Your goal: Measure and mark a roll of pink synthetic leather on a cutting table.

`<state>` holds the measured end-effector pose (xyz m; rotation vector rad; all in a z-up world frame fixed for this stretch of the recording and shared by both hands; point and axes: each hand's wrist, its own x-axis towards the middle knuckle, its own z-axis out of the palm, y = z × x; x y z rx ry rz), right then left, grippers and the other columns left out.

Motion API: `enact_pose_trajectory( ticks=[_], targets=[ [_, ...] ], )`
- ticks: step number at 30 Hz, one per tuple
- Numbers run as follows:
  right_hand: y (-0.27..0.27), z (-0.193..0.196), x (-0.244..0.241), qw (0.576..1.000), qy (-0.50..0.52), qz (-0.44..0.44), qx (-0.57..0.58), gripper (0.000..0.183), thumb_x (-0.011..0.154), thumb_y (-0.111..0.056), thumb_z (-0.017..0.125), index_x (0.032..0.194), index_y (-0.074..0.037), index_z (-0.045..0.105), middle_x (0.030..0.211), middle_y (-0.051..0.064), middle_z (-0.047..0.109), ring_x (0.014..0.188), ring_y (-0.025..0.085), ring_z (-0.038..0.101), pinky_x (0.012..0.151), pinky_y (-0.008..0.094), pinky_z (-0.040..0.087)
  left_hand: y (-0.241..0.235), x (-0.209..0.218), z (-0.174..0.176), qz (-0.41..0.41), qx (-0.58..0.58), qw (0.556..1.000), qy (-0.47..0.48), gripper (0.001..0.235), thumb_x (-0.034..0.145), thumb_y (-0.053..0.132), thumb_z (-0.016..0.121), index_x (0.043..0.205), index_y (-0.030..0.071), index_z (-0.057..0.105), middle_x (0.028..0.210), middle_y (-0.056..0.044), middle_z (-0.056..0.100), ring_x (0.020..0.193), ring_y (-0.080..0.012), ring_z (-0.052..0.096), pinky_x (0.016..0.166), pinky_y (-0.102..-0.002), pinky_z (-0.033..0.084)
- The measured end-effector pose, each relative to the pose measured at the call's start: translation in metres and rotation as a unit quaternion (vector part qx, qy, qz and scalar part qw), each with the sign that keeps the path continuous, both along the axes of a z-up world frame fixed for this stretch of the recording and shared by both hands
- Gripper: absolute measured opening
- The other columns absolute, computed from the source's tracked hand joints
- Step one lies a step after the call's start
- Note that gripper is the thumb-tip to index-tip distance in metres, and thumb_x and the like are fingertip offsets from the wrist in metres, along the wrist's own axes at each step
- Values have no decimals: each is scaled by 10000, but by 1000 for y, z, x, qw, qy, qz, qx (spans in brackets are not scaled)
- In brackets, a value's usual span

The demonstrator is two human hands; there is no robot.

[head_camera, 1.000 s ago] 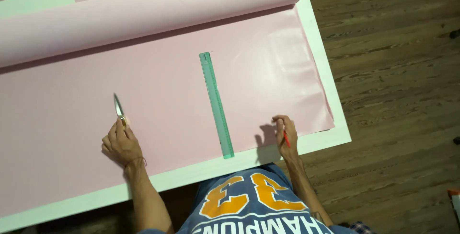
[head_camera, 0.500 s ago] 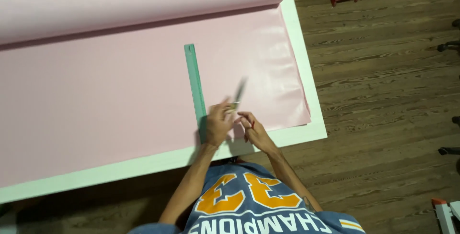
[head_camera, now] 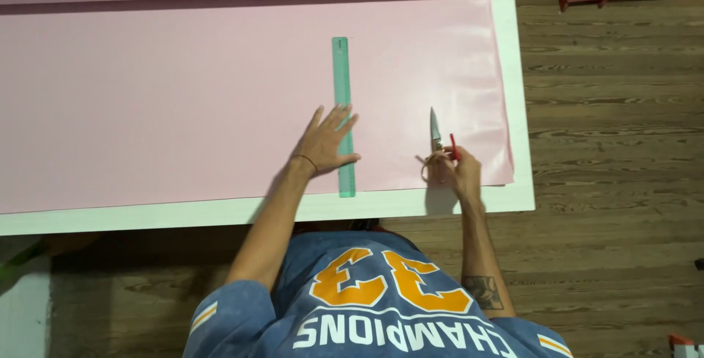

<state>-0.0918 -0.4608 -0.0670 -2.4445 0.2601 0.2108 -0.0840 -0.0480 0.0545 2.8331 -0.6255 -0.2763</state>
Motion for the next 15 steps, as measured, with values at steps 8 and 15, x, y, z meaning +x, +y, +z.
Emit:
enact_pose_trajectory(
  ticks=[8,15],
  targets=[
    [104,71,-42,991,-134,-20,8,245,973,-279,848,1150,-131,764,949,97,739,870,317,646,793,441,540,97,-11,-11,-23,20,999,15,1031,864,892,473,1653,240,347,1740,-38,308,1614,-223,254,1343,-538,44],
    [279,58,-90,979,-156,131,-2,535,762,-513,939,1129,-193,720,907,16,674,866,243,690,784,345,541,186,-18,-18,-57,38,998,-6,1070,850,936,437,1669,261,301,1735,-32,295,1619,-241,222,1333,-571,64]
  ],
)
